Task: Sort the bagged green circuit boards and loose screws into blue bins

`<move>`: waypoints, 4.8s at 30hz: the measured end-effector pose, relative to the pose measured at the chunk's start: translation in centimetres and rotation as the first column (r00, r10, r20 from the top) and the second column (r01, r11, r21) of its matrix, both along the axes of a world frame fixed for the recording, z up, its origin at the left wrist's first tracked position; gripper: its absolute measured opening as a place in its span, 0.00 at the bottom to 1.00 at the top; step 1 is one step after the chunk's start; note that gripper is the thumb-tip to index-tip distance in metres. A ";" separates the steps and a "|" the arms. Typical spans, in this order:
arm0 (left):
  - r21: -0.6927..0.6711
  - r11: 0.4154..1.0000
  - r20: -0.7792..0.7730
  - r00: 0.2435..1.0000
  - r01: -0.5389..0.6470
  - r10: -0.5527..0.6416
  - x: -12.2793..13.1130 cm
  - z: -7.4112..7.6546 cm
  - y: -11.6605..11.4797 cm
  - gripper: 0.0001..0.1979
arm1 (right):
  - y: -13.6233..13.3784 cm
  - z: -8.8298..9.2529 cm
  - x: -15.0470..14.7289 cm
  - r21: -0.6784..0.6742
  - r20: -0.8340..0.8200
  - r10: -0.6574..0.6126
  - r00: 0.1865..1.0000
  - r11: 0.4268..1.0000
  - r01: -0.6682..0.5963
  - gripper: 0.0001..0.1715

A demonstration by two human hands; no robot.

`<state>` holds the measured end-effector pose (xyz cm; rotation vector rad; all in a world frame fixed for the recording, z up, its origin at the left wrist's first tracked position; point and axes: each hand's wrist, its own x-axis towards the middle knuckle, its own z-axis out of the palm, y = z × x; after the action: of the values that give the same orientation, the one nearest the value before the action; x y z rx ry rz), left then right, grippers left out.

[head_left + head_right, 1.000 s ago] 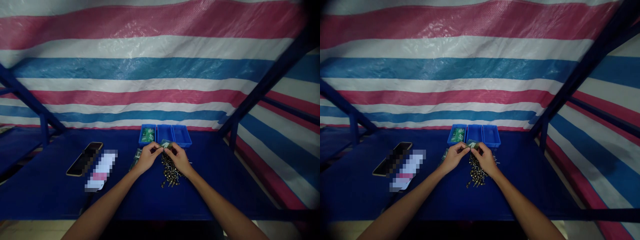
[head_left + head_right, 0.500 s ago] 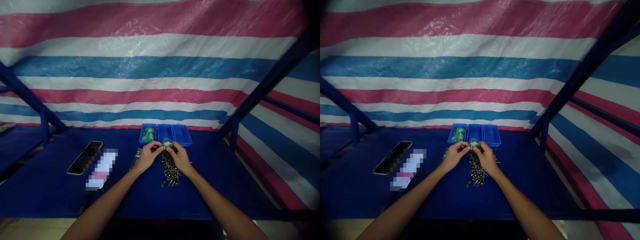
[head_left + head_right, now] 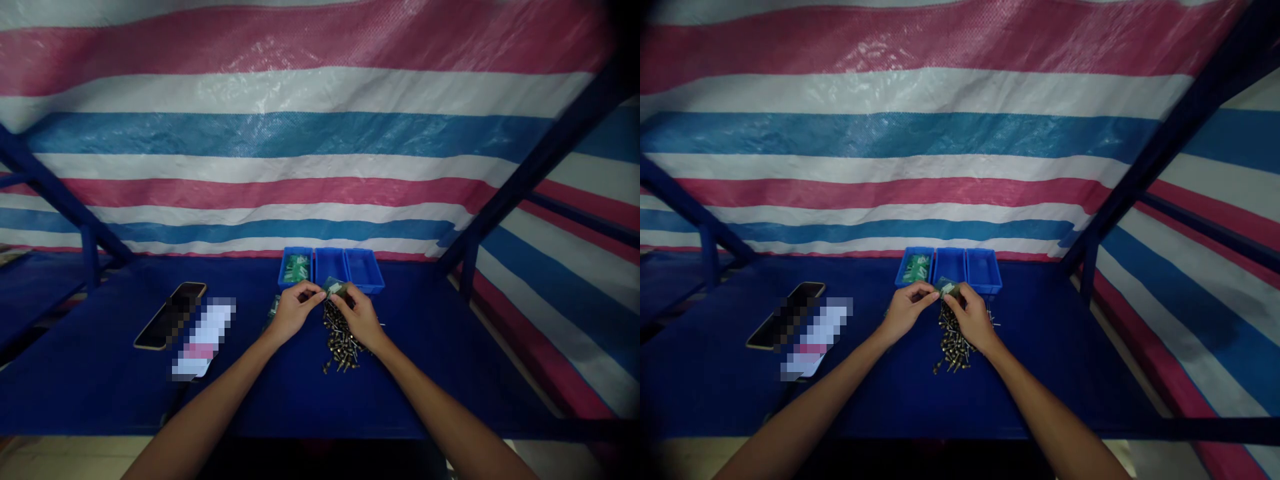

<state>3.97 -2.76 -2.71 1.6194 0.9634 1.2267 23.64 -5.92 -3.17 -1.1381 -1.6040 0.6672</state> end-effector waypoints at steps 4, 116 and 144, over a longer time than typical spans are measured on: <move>-0.020 1.000 -0.035 0.999 -0.011 0.011 0.0 -0.4 0.1 0.14 | 0.0 0.0 0.1 0.011 0.010 -0.009 1.000 1.000 0.009 0.17; -0.041 0.996 -0.062 0.995 0.077 -0.079 -0.2 0.4 -0.1 0.13 | 0.0 0.2 0.3 0.038 0.031 0.030 0.999 0.999 -0.031 0.15; -0.015 0.997 -0.064 0.995 0.074 -0.075 -0.1 0.1 0.0 0.13 | -0.3 0.5 0.1 0.058 0.037 0.016 0.999 0.998 -0.018 0.15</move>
<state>3.82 -2.76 -2.63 1.6796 0.9399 1.1217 23.69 -6.17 -2.64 -1.1002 -1.6556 0.6100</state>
